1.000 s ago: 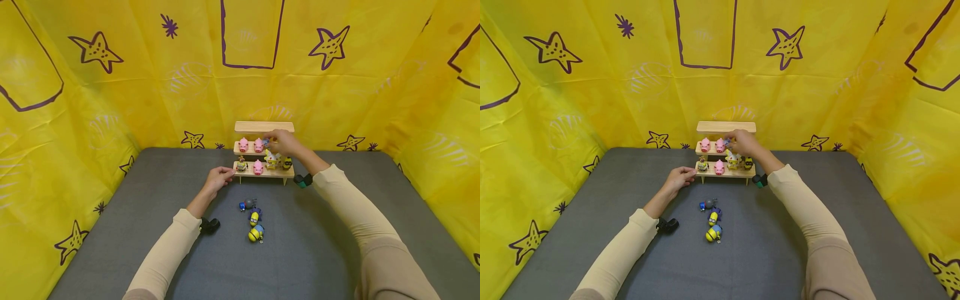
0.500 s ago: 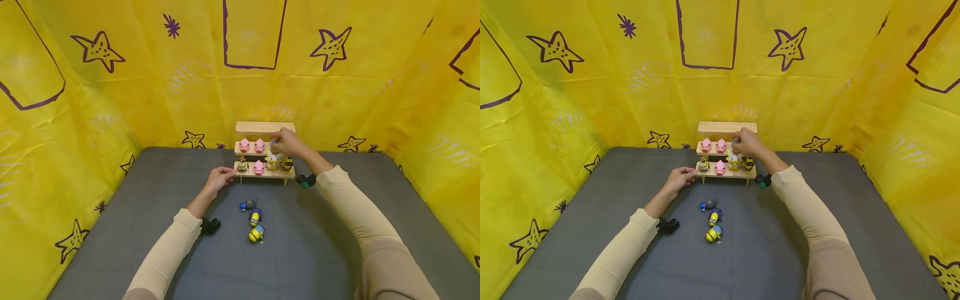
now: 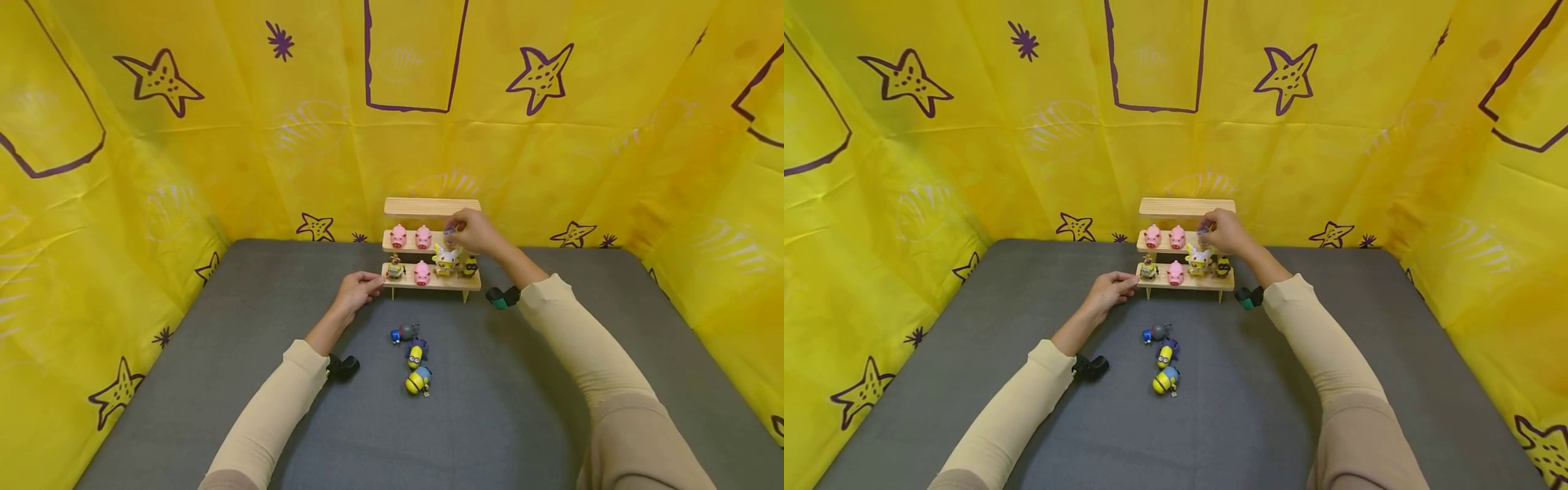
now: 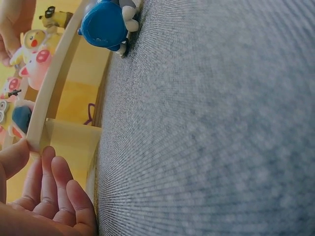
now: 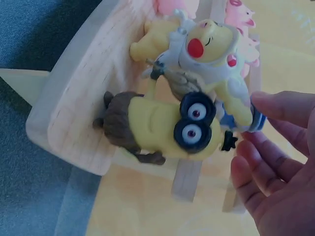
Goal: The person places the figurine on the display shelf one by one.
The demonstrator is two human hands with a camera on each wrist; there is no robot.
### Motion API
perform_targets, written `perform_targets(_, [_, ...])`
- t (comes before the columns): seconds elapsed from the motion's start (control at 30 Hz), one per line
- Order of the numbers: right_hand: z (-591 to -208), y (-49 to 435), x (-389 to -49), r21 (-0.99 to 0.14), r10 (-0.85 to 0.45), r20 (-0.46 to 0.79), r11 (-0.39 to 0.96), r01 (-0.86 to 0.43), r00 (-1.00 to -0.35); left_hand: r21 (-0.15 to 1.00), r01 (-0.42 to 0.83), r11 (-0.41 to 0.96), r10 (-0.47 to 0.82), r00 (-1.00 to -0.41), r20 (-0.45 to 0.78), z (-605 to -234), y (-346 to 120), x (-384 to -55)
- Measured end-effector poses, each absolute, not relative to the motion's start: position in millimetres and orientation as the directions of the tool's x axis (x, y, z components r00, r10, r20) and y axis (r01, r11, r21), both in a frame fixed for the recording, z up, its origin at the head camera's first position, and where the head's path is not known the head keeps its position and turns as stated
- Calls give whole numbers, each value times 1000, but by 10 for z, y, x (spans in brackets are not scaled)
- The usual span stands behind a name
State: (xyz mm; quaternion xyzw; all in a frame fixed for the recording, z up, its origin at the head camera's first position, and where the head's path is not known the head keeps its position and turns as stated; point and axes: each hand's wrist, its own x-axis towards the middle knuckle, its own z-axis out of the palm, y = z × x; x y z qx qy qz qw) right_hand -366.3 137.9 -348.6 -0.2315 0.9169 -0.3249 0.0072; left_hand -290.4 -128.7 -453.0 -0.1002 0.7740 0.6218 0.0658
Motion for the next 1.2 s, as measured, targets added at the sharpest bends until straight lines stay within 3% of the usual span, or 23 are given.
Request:
perform_targets(0.43, [-3510, 1408, -3675, -544, -463, 153, 698, -466, -873, 946, -241, 216, -75, -970, -230, -4531, -1279, -2902])
perform_targets(0.8, [-3504, 1375, -3655, -577, -475, 97, 689, -438, -874, 946, -240, 217, -75, -971, -229, -4521, -1286, -2903])
perform_targets(1.2, [-3546, 1420, -3646, -606, -453, 142, 663, -439, -880, 944, -244, 224, -77, -970, -232, -4526, -1279, -2899])
